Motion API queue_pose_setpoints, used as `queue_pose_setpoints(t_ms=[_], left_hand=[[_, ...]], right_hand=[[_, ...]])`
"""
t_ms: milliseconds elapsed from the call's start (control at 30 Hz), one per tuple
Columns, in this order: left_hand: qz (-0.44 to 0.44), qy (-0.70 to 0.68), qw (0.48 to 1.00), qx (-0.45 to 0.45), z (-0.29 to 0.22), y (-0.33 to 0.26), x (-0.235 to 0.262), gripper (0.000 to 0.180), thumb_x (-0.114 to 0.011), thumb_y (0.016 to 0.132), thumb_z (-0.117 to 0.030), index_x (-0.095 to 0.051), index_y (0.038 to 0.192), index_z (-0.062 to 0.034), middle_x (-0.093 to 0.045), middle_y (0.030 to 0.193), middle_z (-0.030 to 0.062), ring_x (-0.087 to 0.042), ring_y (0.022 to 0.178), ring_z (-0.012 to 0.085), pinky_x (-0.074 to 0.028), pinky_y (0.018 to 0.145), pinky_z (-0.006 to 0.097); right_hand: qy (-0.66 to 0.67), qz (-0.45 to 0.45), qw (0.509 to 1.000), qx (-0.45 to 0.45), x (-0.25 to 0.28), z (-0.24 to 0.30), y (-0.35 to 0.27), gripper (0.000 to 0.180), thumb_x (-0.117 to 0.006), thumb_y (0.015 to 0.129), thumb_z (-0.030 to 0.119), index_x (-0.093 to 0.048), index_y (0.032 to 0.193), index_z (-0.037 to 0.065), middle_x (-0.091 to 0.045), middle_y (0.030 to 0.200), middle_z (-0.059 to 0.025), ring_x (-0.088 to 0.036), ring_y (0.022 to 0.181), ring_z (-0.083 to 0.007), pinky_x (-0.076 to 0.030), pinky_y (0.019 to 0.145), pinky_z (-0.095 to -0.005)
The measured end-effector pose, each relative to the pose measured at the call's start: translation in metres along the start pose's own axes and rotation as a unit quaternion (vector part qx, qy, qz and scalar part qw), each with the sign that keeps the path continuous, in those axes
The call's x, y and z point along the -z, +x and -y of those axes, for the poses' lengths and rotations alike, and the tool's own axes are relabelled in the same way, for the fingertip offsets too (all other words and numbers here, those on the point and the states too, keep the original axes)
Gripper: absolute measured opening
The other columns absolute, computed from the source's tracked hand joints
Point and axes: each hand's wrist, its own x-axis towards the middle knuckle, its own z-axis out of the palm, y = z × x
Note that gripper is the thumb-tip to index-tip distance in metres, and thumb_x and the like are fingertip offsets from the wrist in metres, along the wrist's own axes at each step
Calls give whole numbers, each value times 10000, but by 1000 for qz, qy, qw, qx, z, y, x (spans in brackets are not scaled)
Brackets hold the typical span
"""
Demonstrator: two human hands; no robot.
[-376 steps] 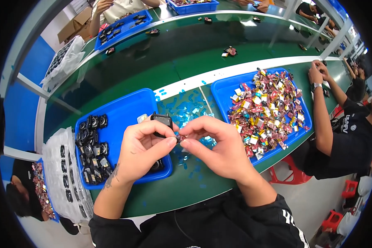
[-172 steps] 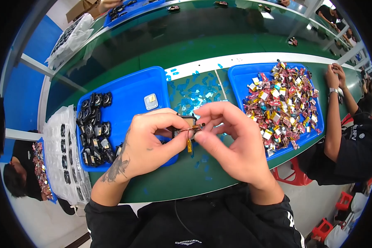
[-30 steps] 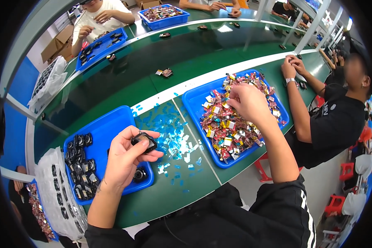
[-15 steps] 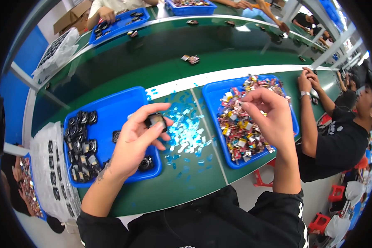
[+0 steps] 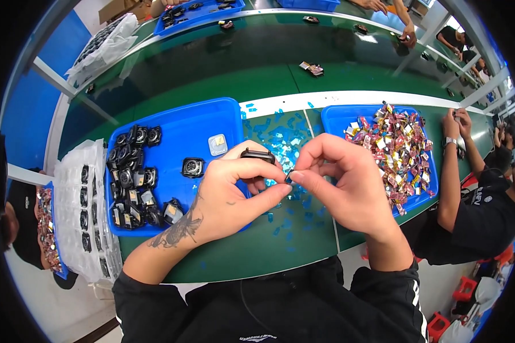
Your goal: Assembling small fans with attached electronic modules.
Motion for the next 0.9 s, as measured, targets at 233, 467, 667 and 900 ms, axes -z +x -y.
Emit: queue_pose_setpoints(t_ms=[233, 467, 667, 900], left_hand=[[-15, -52, 997, 61, 9, -1, 1, 137, -726, 777, -62, -712, 895, 6, -605, 862, 65, -545, 658, 104, -435, 548, 261], [7, -179, 972, 154, 8, 8, 6, 99, -696, 852, -7, -676, 918, 65, -651, 888, 53, -614, 794, 76, -504, 677, 203], [106, -282, 927, 225, 8, 6, 7, 101, -704, 863, -50, -683, 928, 25, -657, 844, 37, -609, 730, 68, -480, 628, 192], [86, -224, 959, 151, 4, 6, 10, 228, -583, 937, -68, -627, 1150, 3, -630, 1027, 37, -571, 813, 70, -475, 713, 216]], right_hand=[[-394, -91, 869, 286, -26, -2, -5, 237, -702, 707, -109, -583, 876, 7, -565, 898, -132, -596, 756, -274, -490, 625, -355], [-410, -36, 899, 149, -7, -26, -13, 203, -639, 804, -66, -621, 991, 13, -604, 872, -131, -609, 728, -299, -497, 634, -352], [-67, -33, 992, 100, -9, -28, -8, 200, -624, 860, -38, -676, 1050, -3, -640, 953, -82, -613, 871, -135, -495, 720, -258], [205, -62, 968, 132, -7, -36, -13, 149, -646, 838, -81, -617, 974, -29, -614, 934, -97, -608, 841, -141, -514, 730, -255]])
